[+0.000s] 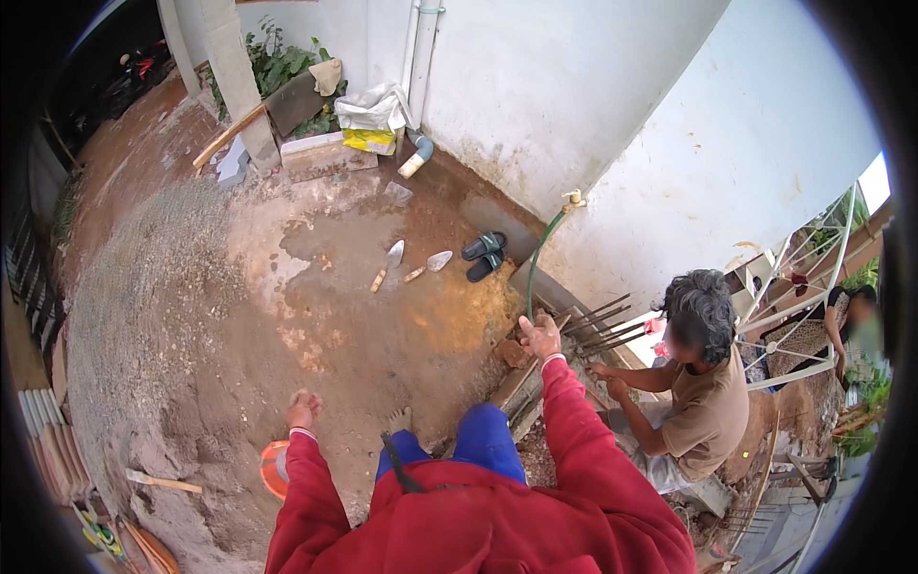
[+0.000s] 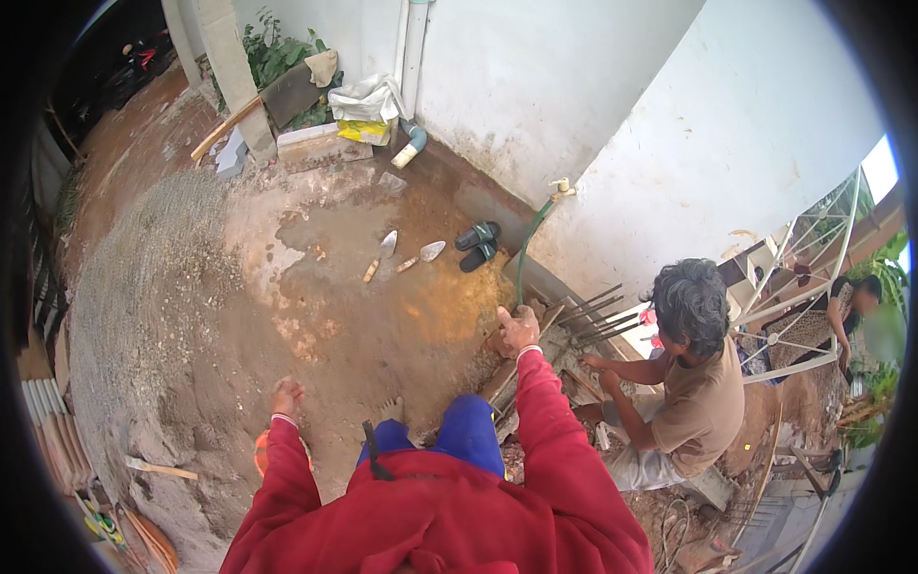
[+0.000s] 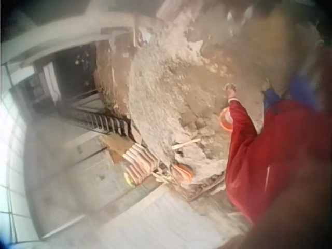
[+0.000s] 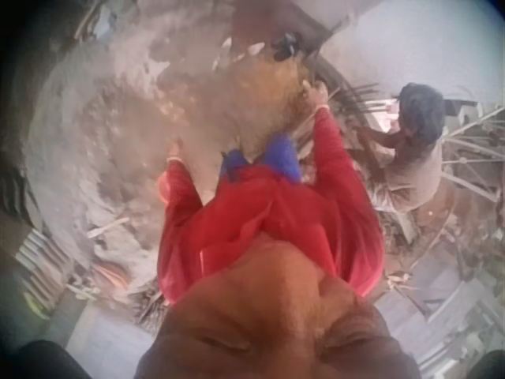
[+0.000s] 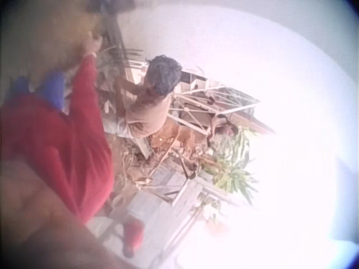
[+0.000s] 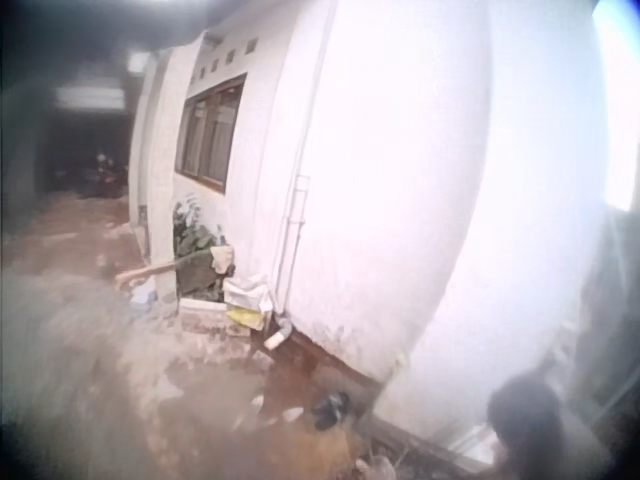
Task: The person uses a long straightedge to level and smooth wet concrete in a rectangular formwork. They repeatedly drag the straightedge across the surface to even out the material while other workers pour and spread additional concrete nearby.
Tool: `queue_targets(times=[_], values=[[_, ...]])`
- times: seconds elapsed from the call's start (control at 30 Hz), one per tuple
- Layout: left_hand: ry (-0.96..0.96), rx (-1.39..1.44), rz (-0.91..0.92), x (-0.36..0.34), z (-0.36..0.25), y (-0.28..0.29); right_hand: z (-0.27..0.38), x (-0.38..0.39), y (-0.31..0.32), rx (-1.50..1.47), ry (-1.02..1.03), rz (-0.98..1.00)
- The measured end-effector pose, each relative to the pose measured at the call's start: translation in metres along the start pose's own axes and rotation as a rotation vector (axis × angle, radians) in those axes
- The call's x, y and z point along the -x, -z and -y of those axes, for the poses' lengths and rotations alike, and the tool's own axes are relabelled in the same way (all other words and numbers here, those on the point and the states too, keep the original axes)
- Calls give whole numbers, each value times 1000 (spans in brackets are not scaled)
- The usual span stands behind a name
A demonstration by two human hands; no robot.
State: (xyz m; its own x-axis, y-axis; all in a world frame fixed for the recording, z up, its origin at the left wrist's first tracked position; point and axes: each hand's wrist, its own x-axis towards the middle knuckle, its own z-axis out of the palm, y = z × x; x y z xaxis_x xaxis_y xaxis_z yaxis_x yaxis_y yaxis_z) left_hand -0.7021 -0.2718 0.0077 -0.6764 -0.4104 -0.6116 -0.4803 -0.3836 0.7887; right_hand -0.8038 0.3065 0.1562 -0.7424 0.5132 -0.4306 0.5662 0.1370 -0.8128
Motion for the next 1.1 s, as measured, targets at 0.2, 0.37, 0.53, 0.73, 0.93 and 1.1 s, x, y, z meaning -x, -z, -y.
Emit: queue_targets(times=[0.2, 0.37, 0.53, 0.73, 0.93, 1.1], values=[[-41, -13, -115, -29, -56, -10, 118, -125, -5, -2, 24, -137], [321, -4, -344, 9, 67, 27, 155, -301, -11, 112, 55, -367], [684, -10, -602, 73, 158, -24, 164, -463, 29, 228, 104, -498], [241, -1255, 64, 87, 147, -168, 167, -539, 65, 1088, 141, 62], [384, -791, -514, 75, 88, -224, 138, -525, 52, 493, -192, 48], [454, 57, -697, 105, 158, -186, 110, -448, -83, 673, -183, 492]])
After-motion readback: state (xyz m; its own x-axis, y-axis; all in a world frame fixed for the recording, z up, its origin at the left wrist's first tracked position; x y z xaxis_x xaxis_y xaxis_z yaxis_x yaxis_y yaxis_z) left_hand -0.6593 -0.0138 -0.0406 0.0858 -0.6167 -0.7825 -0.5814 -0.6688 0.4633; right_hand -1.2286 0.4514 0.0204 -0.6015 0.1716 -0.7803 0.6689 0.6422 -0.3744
